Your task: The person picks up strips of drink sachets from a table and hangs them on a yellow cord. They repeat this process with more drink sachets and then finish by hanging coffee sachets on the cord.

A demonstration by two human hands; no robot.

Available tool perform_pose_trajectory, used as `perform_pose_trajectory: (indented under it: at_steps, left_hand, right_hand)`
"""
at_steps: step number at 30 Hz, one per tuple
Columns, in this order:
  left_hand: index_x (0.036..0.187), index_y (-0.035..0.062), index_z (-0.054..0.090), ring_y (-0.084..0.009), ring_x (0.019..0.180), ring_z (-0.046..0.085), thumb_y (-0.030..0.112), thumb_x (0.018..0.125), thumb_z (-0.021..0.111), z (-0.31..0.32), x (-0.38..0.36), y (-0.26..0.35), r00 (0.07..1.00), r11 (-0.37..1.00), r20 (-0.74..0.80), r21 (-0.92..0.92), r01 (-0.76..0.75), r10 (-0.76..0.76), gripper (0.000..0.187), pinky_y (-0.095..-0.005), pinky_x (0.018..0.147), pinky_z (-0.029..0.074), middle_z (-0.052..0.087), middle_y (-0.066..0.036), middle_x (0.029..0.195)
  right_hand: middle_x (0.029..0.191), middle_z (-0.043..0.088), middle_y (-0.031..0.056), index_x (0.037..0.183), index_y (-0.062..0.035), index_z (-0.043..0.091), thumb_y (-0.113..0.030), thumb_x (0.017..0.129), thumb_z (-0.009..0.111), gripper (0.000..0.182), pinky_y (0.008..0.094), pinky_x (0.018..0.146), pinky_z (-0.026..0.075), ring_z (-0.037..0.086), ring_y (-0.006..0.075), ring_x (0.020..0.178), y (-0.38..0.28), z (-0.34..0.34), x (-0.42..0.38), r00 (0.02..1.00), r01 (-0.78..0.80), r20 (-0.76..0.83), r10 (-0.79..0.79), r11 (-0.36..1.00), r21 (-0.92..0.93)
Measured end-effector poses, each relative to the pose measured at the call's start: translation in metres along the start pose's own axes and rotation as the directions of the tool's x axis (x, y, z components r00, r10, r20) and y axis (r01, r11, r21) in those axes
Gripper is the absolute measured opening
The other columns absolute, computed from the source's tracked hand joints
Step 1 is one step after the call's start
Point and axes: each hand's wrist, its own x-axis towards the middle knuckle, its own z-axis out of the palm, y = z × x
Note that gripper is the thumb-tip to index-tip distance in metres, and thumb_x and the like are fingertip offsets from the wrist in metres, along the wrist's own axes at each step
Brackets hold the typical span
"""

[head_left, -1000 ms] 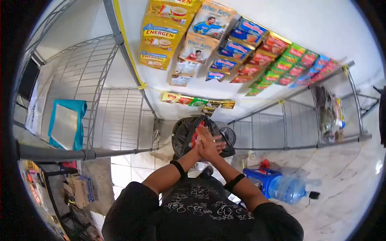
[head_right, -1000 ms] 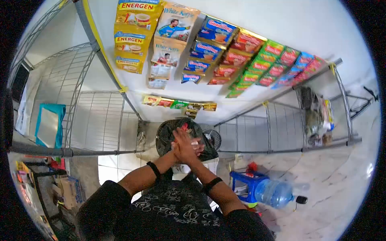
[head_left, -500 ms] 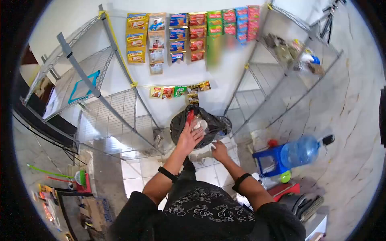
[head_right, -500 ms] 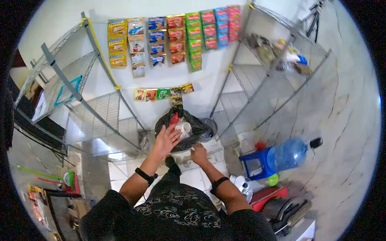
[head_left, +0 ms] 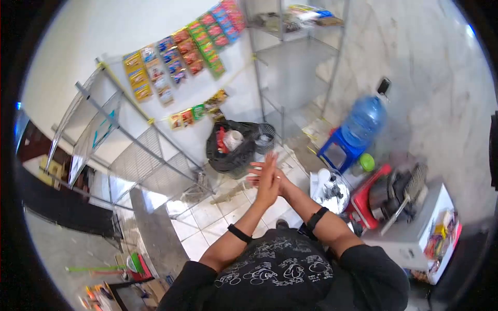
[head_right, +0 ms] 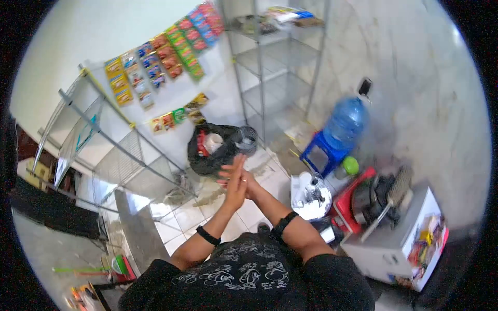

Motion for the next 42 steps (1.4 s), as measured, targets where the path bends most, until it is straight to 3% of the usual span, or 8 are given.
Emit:
perform_pose_trajectory:
  at_steps: [7,14,15,18,19,28,35,42]
  left_hand:
    - [0.144,-0.0023,0.017,-0.0398,0.141,0.006,0.042,0.093,0.039,0.036,-0.116,0.046,0.954,0.96,0.207,0.132,-0.246,0.216,0.071,-0.053,0.11,0.002,0.008,-0.024,0.152]
    - [0.147,0.0062,0.015,-0.0355,0.14,0.015,0.04,0.09,0.048,0.072,-0.269,0.073,0.789,0.853,0.527,0.522,-0.007,-0.316,0.074,-0.0626,0.105,0.008,0.009,-0.019,0.153]
    - [0.143,0.0093,0.031,-0.035,0.129,0.039,0.033,0.087,0.057,0.076,-0.284,0.086,0.793,0.884,0.483,0.444,0.144,-0.372,0.066,-0.0569,0.102,0.027,0.033,-0.021,0.144]
    - [0.13,0.0069,0.049,-0.0335,0.109,0.058,0.025,0.084,0.062,0.093,-0.326,0.066,0.583,0.859,0.631,0.356,0.369,-0.512,0.052,-0.0454,0.091,0.044,0.057,-0.02,0.122]
    - [0.118,0.002,0.058,-0.0293,0.094,0.065,0.021,0.087,0.061,0.099,-0.33,0.074,0.638,0.922,0.665,0.279,0.269,-0.387,0.037,-0.033,0.08,0.051,0.066,-0.02,0.102]
    - [0.112,0.0003,0.06,-0.0144,0.08,0.064,0.013,0.089,0.058,0.232,-0.298,0.171,0.633,0.928,0.756,-0.095,0.361,-0.169,0.026,-0.0267,0.073,0.049,0.068,-0.011,0.093]
    - [0.118,-0.001,0.055,-0.0155,0.091,0.061,0.012,0.092,0.052,0.373,-0.309,0.241,0.488,0.92,0.87,-0.129,0.371,-0.075,0.029,-0.0281,0.082,0.047,0.065,-0.01,0.099]
    - [0.121,0.0003,0.053,-0.0153,0.094,0.061,0.009,0.093,0.053,0.506,-0.341,0.305,0.4,0.937,0.916,-0.151,0.315,0.013,0.03,-0.0288,0.085,0.048,0.065,-0.01,0.104]
  right_hand:
    - [0.139,0.042,0.0156,0.137,-0.0113,0.04,-0.073,0.086,0.025,0.082,0.0424,0.092,0.044,0.051,0.0329,0.117,0.052,0.02,-0.13,0.995,-0.066,-0.074,0.071,0.996,0.064]
    - [0.128,0.048,0.0146,0.13,-0.0081,0.043,-0.07,0.087,0.033,0.076,0.0421,0.095,0.04,0.052,0.0279,0.109,0.111,-0.005,-0.293,0.881,0.066,-0.473,0.02,0.984,0.164]
    - [0.127,0.049,0.0132,0.128,-0.007,0.044,-0.066,0.089,0.035,0.071,0.0411,0.095,0.041,0.051,0.026,0.11,0.109,-0.009,-0.319,0.85,0.02,-0.525,0.052,0.991,0.13]
    - [0.111,0.061,0.0106,0.117,-0.0071,0.05,-0.046,0.094,0.045,0.046,0.0345,0.088,0.046,0.058,0.0209,0.1,0.104,-0.023,-0.384,0.795,0.069,-0.607,-0.023,0.996,0.052]
    - [0.106,0.063,0.0099,0.113,-0.0073,0.051,-0.041,0.094,0.046,0.038,0.0337,0.086,0.047,0.059,0.0202,0.096,0.098,-0.027,-0.401,0.782,0.132,-0.619,-0.074,0.99,0.047]
    - [0.095,0.065,0.0083,0.107,-0.0055,0.053,-0.025,0.094,0.049,0.024,0.0283,0.071,0.049,0.059,0.0139,0.078,0.033,-0.038,-0.541,0.539,0.437,-0.723,-0.432,0.877,-0.198]
    - [0.092,0.065,0.0076,0.106,-0.0052,0.057,-0.02,0.092,0.054,0.02,0.0265,0.068,0.049,0.061,0.0125,0.075,-0.01,-0.093,-0.745,0.217,0.548,-0.742,-0.634,0.708,-0.445]
    - [0.081,0.063,0.0033,0.097,-0.0038,0.061,-0.011,0.088,0.056,0.012,0.0242,0.059,0.047,0.057,0.0085,0.067,-0.11,-0.211,-0.927,-0.263,0.269,-0.678,-0.686,0.623,-0.735]
